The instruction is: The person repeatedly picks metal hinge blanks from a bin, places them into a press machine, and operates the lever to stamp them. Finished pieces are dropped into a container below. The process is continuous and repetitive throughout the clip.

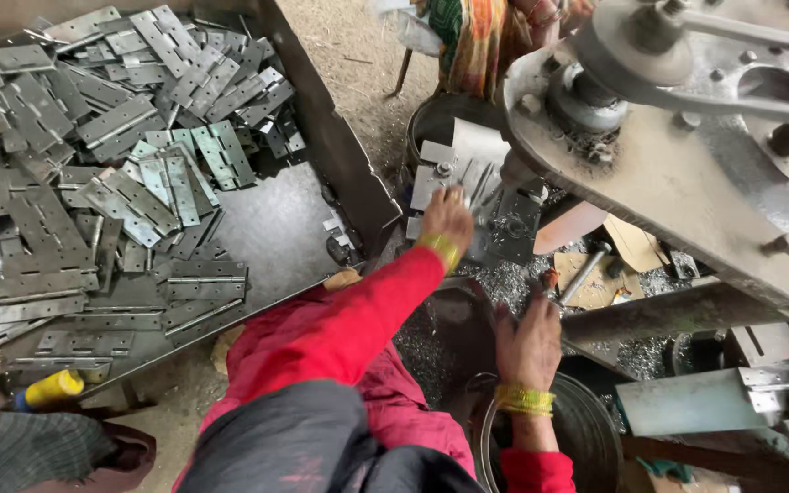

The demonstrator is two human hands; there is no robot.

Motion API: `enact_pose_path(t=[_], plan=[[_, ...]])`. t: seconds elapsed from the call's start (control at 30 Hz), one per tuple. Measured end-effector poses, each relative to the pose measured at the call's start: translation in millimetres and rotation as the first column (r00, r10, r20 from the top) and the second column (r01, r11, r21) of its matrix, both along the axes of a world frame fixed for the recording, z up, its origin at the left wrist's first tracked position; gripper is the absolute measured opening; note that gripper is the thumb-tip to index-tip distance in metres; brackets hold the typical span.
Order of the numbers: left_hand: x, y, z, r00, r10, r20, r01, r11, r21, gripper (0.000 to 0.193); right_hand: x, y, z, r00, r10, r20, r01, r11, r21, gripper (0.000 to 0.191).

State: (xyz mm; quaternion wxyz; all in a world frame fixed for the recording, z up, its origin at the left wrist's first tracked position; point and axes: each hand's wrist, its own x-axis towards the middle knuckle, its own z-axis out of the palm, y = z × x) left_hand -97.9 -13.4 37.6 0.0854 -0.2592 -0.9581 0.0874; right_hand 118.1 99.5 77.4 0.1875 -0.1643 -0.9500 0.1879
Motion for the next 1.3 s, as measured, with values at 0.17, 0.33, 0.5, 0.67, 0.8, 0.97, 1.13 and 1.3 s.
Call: enact_pose_path(t=[0.17,0.33,0.5,0.67,0.8,0.97,1.13,1.3], plan=[[80.3,-61.9,-10.8,0.932,-0.253,-0.259,0.303,0.937,0.176,0.042,-7.7,-24.5,48.0,0.97,-0.034,-0.242,0.019,0.998,-0.062,0.055],[66.5,-55.8,-3.0,0.854,-0.501,-0.141,0.494,0.697,0.52,0.026,-6.7,-22.6,47.2,0.942,-0.022,-0.335,0.007,0.999,-0.046,0.051],[33.3,58.8,29.0,0.961,-0.221,-0.166,0.275,0.833,0.48,0.03,-7.1,-17.3,40.9,0.949,-0.054,-0.312,0.023,0.994,-0.102,0.046],[46.9,45.9,26.7,0.996,0.003,0.09,-0.039,0.918,0.394,0.034,-0.2,-17.2,38.5,0.929,-0.026,-0.368,-0.039,0.985,-0.169,0.042],[61.8,-9.9,27.2,0.985,-0.092,0.144,0.073,0.989,0.132,0.037,-0.7,-20.0,43.9,0.942,-0.089,-0.323,0.031,0.983,-0.181,0.041],[60.2,-13.7,31.3,0.943,-0.079,0.324,0.02,0.983,0.181,0.045,-7.5,-27.7,55.8,0.962,-0.045,-0.27,0.012,0.992,-0.125,0.035],[38.2,5.0,9.9,0.979,0.076,0.19,-0.119,0.967,0.227,0.053,-11.8,-11.4,43.2,0.999,-0.015,0.037,0.02,0.991,-0.136,0.046],[19.7,14.2,-5.7,0.932,0.061,0.358,-0.128,0.978,0.167,0.054,-5.0,22.7,-32.3,0.938,0.0,0.345,0.041,0.993,-0.113,0.063]])
